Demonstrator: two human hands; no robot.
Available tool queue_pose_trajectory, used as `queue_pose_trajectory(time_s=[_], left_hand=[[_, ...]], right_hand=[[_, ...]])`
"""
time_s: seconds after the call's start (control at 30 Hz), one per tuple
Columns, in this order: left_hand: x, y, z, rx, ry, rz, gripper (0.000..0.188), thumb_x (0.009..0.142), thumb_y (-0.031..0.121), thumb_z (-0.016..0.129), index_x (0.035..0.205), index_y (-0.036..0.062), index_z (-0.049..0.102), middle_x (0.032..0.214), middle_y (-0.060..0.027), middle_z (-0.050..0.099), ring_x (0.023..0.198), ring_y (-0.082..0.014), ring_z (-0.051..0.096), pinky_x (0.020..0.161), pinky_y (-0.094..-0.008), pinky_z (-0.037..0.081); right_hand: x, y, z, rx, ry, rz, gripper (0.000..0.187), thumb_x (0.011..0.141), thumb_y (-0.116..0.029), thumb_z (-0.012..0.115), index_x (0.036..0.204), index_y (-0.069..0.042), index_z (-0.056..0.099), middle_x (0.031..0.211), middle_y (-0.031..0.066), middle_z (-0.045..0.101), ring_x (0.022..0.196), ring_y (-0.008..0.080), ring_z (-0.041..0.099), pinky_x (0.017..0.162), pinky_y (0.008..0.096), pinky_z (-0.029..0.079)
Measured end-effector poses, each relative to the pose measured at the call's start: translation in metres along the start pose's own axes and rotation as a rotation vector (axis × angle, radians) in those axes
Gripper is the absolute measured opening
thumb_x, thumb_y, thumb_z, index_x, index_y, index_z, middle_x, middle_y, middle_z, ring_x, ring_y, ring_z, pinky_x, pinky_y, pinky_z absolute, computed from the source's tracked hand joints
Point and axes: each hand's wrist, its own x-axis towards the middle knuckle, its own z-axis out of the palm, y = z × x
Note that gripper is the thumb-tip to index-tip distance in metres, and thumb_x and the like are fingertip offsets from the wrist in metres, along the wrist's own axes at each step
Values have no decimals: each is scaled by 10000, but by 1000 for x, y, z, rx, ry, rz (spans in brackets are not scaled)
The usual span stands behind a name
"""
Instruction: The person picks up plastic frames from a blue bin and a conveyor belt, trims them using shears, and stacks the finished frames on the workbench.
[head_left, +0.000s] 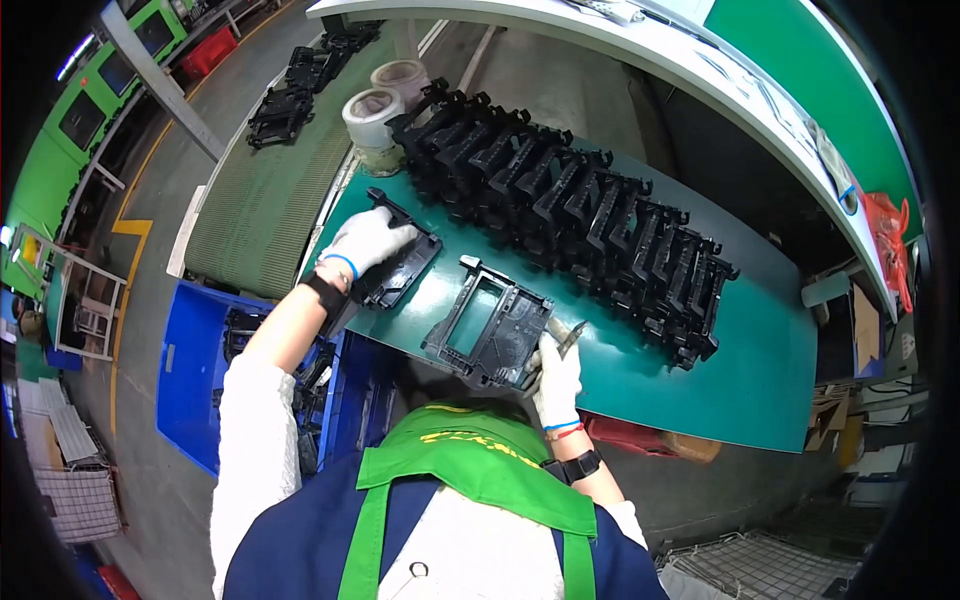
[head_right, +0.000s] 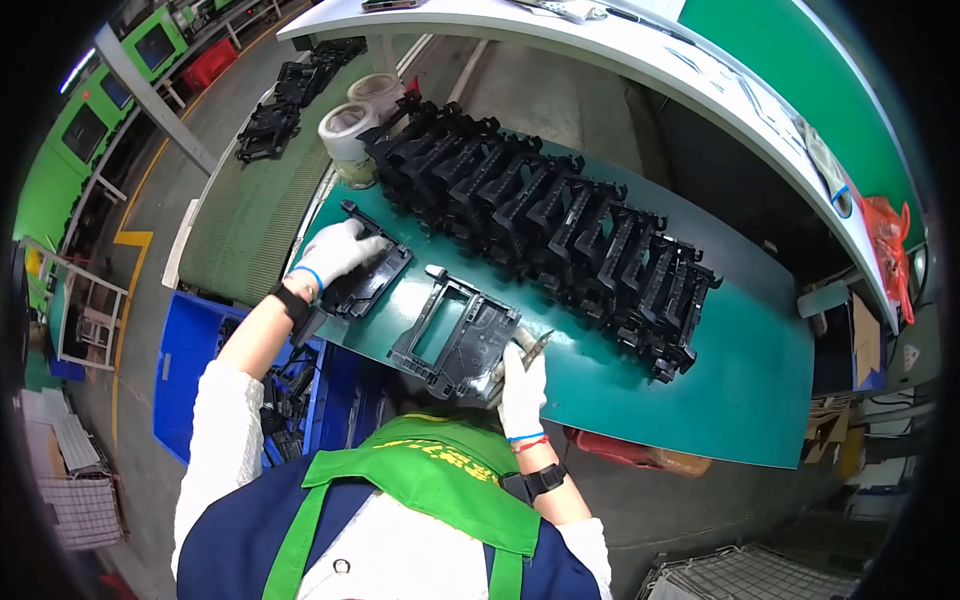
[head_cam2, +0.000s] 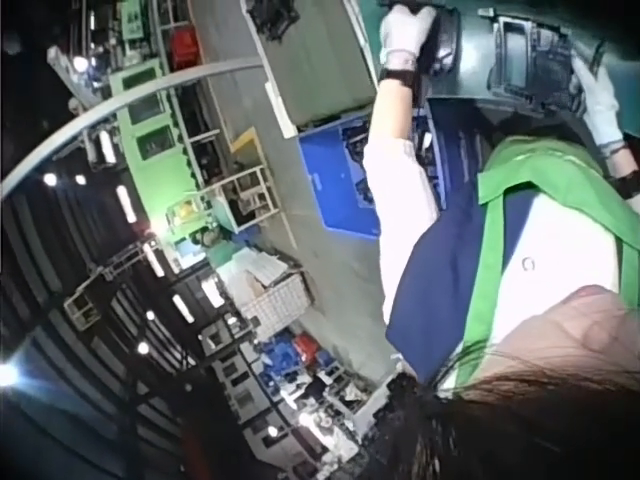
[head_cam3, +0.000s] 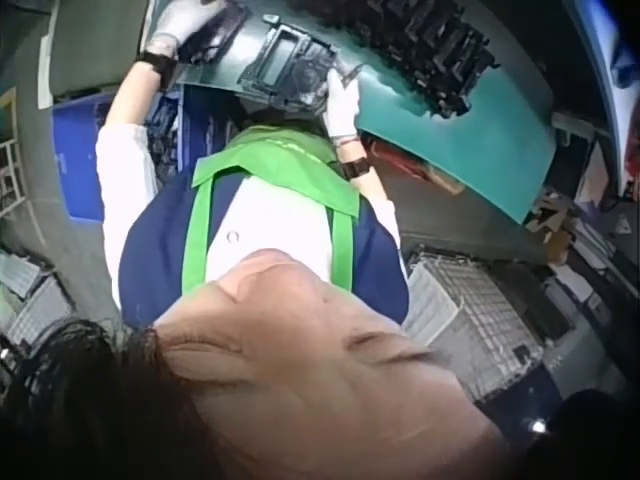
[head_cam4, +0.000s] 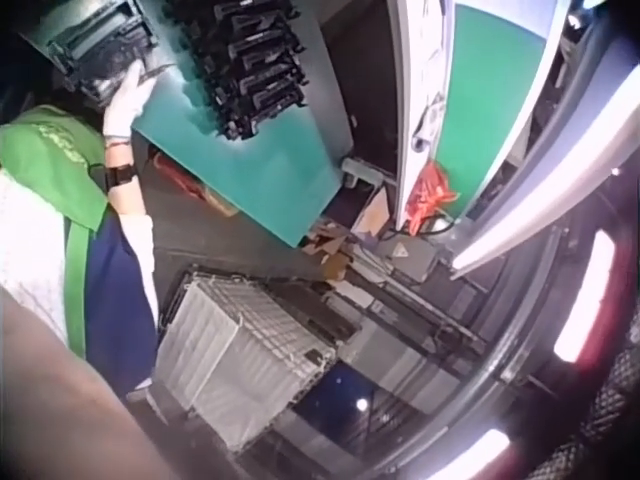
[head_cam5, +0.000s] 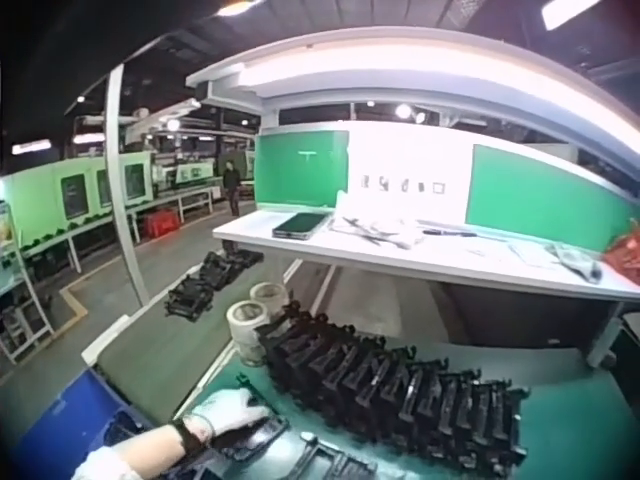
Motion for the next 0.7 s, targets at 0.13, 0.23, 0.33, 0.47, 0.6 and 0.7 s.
queue_pose_trajectory(time_s=[0.13,0.23,0.33,0.47,0.6,0.7], left_hand=[[-49,45,5,50,217,296,619,873,578,707,1100,2,719,1019,-238,752,979,-403,730,865,-482,566],[-86,62,23,10,-92,315,591,875,535,695,1132,3,702,985,-241,744,987,-406,727,879,-495,568],[-92,54,57,125,-218,393,557,894,486,672,1206,24,675,941,-235,736,973,-420,726,872,-505,566],[-81,49,77,114,-213,408,477,931,346,640,1289,31,633,917,-206,738,919,-396,743,791,-493,579],[-83,45,71,280,12,607,394,955,198,600,1311,30,619,881,-170,732,821,-358,746,677,-470,572],[-90,55,38,290,81,833,389,935,129,591,1312,36,618,840,-145,714,759,-325,732,614,-453,553]], right_hand=[[-13,-15,-11,15,20,20,498,1099,-212,595,1545,-23,476,991,65,701,703,73,567,629,235,491],[-18,-29,-25,-153,-63,13,468,1094,-234,597,1512,-39,516,1013,95,722,705,128,603,666,276,528],[-21,-57,-36,-601,-177,-194,441,1077,-261,614,1462,-52,560,1031,124,735,723,196,634,706,328,553],[-17,-91,-38,-1389,-323,-586,414,1032,-341,657,1354,-82,624,1034,149,734,782,301,666,767,414,567],[-14,-131,-20,-1560,-377,-602,409,998,-420,680,1269,-114,659,1002,141,712,851,343,674,800,461,558],[-9,-162,-7,-1622,-368,-696,392,999,-386,685,1260,-95,663,980,123,693,889,331,666,801,460,542]])
